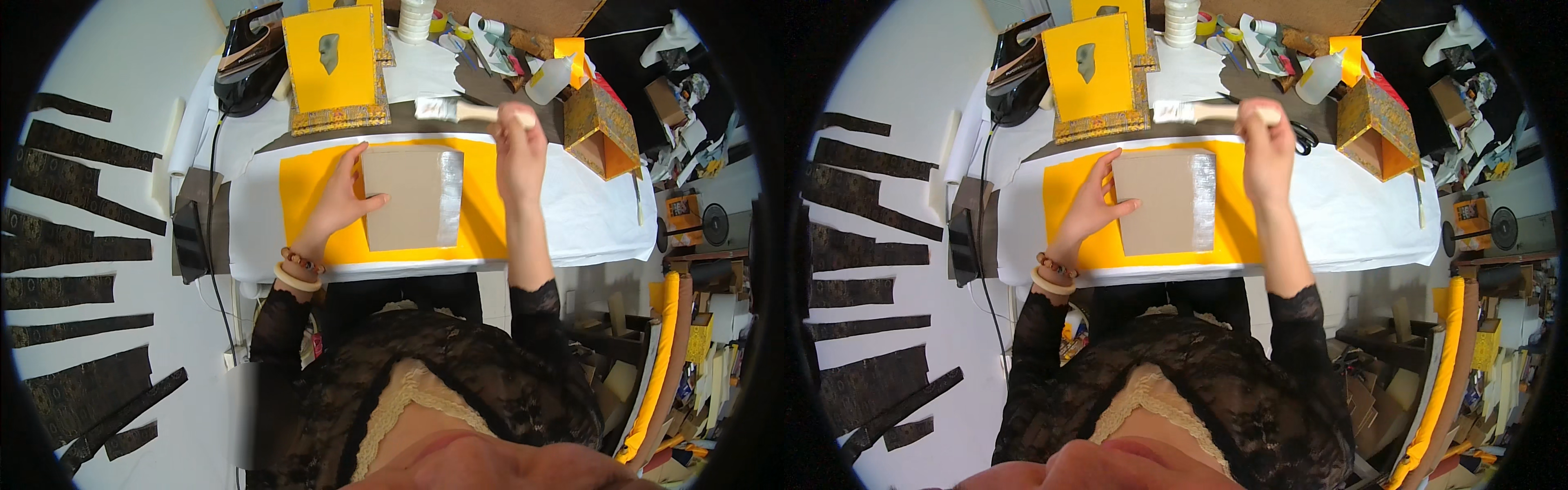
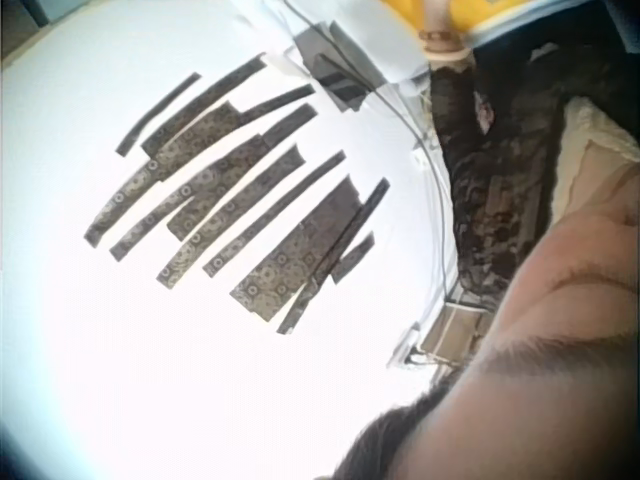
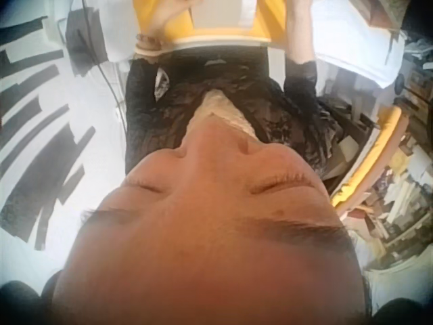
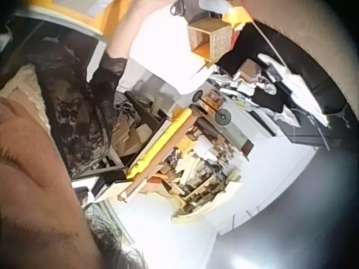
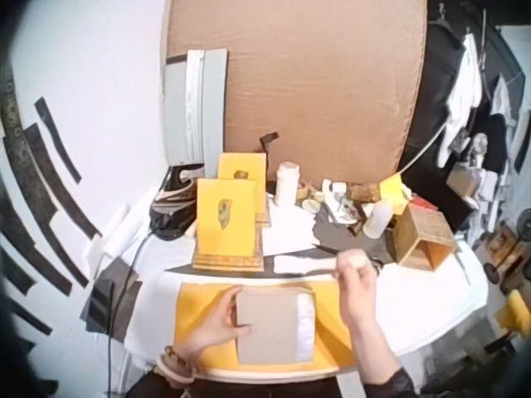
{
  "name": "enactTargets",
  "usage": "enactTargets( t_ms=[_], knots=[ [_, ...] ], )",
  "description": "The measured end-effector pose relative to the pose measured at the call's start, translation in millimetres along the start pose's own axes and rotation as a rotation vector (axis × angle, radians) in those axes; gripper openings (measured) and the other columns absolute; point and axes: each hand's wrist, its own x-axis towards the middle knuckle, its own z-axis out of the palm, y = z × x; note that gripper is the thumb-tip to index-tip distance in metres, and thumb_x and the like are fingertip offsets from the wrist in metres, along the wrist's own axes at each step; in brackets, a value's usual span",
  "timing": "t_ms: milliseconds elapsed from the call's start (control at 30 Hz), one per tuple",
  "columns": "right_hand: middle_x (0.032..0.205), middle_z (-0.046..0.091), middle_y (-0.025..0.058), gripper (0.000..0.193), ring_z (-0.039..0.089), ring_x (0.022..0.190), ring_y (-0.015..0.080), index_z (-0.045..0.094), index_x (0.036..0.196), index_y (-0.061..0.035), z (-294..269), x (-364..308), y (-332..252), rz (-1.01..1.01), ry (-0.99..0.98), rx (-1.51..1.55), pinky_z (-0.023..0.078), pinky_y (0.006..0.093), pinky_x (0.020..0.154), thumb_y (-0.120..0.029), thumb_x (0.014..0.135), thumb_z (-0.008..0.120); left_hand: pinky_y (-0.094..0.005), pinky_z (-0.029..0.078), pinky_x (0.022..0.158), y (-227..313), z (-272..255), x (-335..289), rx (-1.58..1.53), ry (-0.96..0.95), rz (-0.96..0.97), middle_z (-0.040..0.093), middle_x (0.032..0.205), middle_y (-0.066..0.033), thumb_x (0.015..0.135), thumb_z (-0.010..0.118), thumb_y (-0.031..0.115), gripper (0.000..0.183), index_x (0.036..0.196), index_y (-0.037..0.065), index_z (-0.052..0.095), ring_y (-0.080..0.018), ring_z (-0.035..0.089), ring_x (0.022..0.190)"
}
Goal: The person cuts yellow fabric, irons it, applies glue to a cardboard insert, and folds the fabric around it to form a pouch. They repeat the process with a second pouch, ironing the final folds.
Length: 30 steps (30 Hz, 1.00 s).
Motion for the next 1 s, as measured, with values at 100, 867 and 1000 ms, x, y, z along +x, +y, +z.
enactTargets(
  t_ms=[100,867,1000],
  knots=[
    [0.088,0.067,0.0037,0.015,0.062,0.080,0.0090,0.062,0.115,-0.0030,20,-57,3,0.008,-0.070,-0.216,0.048,0.0230,0.070,-0.010,0.102,0.059,-0.0481,0.029,0.122,5,-9,1,0.022,-0.050,0.044,0.038,0.157,-0.0111,0.078,0.085,0.011,0.094,0.155,0.011,0.032,-0.0278,0.033,0.148],
    [0.079,0.071,0.0080,0.008,0.070,0.068,0.0154,0.067,0.102,-0.0020,48,-89,38,-0.274,-0.204,-0.669,0.054,0.0271,0.062,-0.008,0.097,0.065,-0.0448,0.024,0.124,4,-18,6,-0.009,-0.212,0.051,0.043,0.150,-0.0086,0.076,0.082,0.004,0.085,0.148,0.014,0.039,-0.0222,0.037,0.144],
    [0.077,0.069,0.0079,0.007,0.068,0.065,0.0150,0.067,0.101,-0.0011,35,-93,36,-0.324,-0.113,-0.721,0.053,0.0257,0.061,-0.005,0.095,0.066,-0.0414,0.024,0.124,-6,-20,11,0.003,-0.230,0.066,0.044,0.149,-0.0090,0.075,0.083,0.005,0.086,0.148,0.011,0.038,-0.0223,0.037,0.144]
  ],
)
